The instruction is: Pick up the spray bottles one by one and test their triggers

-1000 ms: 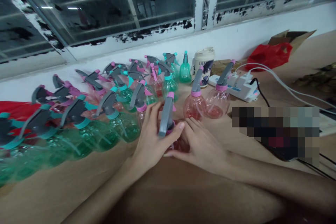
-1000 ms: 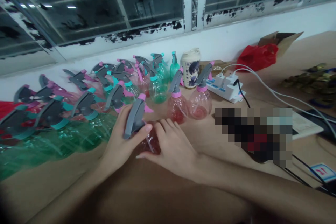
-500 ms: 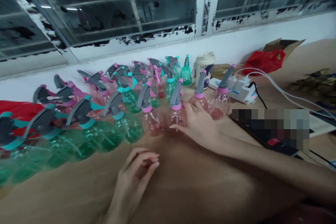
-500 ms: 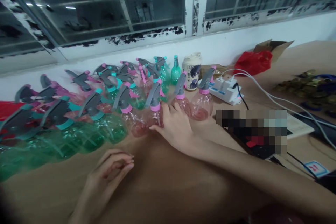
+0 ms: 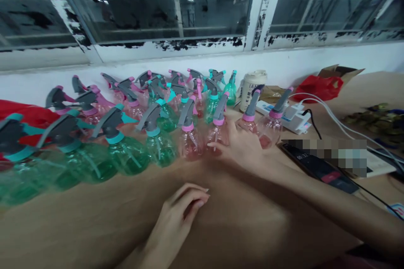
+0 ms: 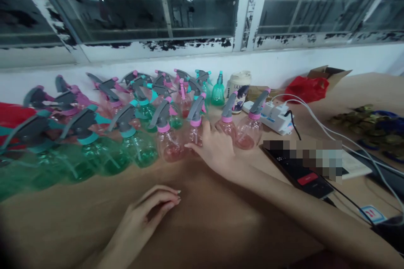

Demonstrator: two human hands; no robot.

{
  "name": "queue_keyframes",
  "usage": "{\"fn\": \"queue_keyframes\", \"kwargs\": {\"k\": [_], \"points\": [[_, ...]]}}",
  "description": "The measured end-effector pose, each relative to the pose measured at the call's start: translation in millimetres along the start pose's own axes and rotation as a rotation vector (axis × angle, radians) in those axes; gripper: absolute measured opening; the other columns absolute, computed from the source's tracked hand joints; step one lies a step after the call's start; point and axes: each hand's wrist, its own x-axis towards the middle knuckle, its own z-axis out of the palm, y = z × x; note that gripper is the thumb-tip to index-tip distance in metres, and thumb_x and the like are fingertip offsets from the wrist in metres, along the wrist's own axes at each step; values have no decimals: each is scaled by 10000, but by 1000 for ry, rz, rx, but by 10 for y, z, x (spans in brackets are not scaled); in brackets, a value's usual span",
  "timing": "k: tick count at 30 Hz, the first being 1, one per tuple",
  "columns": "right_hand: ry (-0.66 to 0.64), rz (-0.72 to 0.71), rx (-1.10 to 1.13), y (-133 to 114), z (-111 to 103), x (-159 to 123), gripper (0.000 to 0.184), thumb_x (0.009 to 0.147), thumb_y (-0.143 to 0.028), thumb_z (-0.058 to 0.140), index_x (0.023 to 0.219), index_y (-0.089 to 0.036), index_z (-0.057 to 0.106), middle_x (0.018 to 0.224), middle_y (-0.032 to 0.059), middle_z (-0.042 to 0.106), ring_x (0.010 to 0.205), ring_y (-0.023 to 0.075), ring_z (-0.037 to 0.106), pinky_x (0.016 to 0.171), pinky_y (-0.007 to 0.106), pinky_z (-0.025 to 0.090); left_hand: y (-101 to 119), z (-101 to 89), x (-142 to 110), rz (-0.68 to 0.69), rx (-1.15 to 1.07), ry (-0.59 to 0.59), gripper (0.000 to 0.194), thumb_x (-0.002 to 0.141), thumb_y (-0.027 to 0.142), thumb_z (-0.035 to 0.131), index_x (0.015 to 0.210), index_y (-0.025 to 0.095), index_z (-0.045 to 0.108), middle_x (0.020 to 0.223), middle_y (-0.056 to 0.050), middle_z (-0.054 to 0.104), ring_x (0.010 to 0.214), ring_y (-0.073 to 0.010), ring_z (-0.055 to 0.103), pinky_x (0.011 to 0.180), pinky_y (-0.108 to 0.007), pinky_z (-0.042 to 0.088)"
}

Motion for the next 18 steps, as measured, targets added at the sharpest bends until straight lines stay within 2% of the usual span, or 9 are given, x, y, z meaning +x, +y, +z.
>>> {"fn": "queue_keyframes", "kwargs": {"k": [5, 8, 11, 14, 18], "points": [[-114, 79, -5, 132, -267, -244, 644, 777, -601, 495, 1239, -158, 421, 762, 119, 665, 646, 311, 641, 499, 369, 446, -36, 24, -36, -41, -57, -15, 181, 853, 124, 494, 867, 256, 617, 911, 22, 632, 816, -136, 645, 725, -254, 531], [-72, 77, 29, 388, -394, -323, 490, 793, -582, 486, 1128, -227, 529, 840, 92, 667, 692, 284, 641, 542, 362, 456, -24, 8, -61, -44, -62, -4, 185, 833, 111, 508, 872, 261, 610, 881, 29, 625, 760, -128, 649, 676, -238, 532], [-18, 109, 87, 680, -438, -299, 382, 819, -533, 477, 1009, -222, 591, 793, 71, 675, 655, 251, 634, 565, 357, 460, 33, -23, -58, -35, -41, 11, 176, 818, 112, 519, 864, 260, 603, 866, 27, 623, 732, -129, 647, 662, -240, 536], [39, 128, 143, 865, -393, -219, 455, 793, -549, 506, 1069, -191, 553, 942, 111, 682, 650, 250, 639, 598, 384, 471, 104, -39, -42, -13, -22, 31, 155, 797, 121, 547, 852, 255, 604, 832, 24, 619, 682, -128, 635, 638, -245, 544], [17, 82, 206, 882, -237, -107, 625, 771, -538, 538, 1251, -157, 417, 1082, 166, 642, 875, 323, 639, 684, 434, 481, 157, -13, -50, -8, -3, 46, 163, 784, 118, 560, 856, 257, 606, 813, 25, 608, 645, -126, 616, 629, -255, 548]]}}
